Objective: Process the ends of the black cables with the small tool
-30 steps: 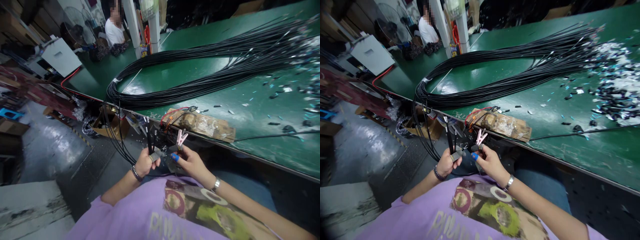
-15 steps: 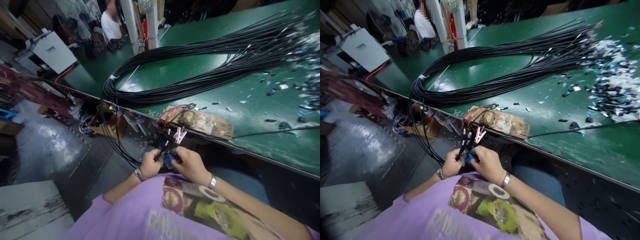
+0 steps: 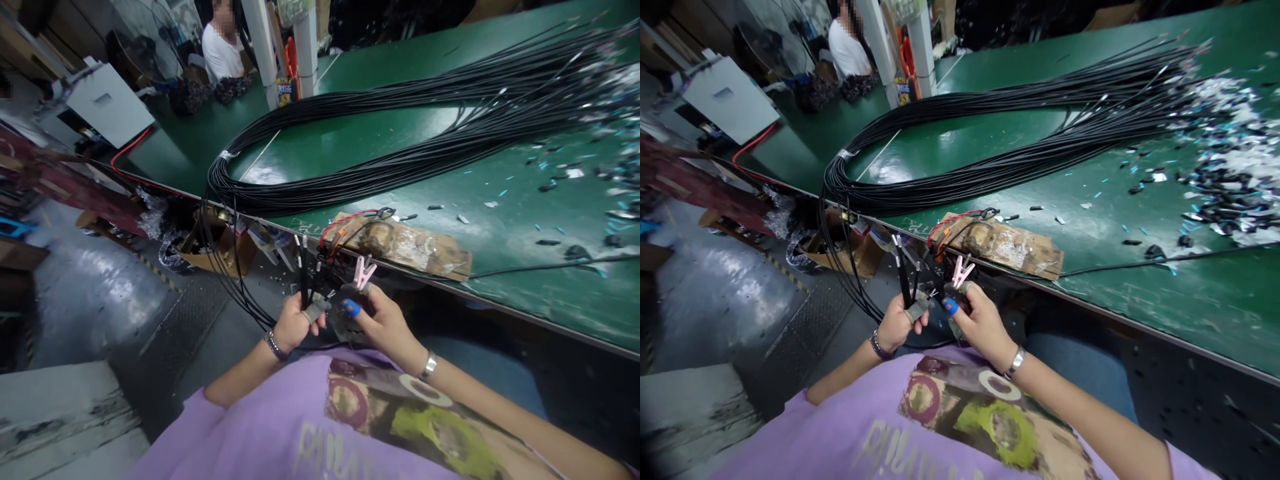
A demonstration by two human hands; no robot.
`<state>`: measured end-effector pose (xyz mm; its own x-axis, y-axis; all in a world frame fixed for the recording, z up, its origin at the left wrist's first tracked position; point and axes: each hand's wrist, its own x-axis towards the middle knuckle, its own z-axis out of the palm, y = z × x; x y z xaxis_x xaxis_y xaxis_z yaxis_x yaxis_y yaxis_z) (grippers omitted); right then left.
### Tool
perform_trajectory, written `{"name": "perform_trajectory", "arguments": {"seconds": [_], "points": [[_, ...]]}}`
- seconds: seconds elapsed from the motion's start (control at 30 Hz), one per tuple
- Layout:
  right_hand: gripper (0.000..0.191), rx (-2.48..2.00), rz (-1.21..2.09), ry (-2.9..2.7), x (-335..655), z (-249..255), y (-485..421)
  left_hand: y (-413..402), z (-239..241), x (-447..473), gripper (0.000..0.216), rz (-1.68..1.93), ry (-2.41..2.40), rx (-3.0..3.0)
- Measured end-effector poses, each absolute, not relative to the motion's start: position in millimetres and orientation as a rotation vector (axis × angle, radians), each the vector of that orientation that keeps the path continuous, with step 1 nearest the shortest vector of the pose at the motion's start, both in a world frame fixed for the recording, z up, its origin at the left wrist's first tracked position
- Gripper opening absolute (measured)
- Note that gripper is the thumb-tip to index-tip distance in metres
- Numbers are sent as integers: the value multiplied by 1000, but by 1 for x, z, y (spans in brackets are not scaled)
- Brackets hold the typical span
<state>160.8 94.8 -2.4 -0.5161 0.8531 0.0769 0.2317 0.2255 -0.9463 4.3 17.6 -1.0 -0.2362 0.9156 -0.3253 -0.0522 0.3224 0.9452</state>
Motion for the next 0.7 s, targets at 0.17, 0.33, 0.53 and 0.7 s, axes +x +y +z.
{"name": "perform_trajectory", "arguments": {"seconds": [0.17, 0.33, 0.53, 0.7], "points": [[20, -911, 1373, -1939, 155, -3, 97, 17, 0, 9, 53, 1097, 1485, 848], [27, -920, 1506, -1941, 155, -9, 96, 16, 1, 11, 46, 1147, 1492, 873], [40, -940, 1781, -1848, 154, -8, 93, 12, -9, 10, 30, 1229, 1671, 1158], [45, -826, 1866, -2016, 156, -11, 89, 11, -6, 5, 37, 1225, 1693, 1115]]}}
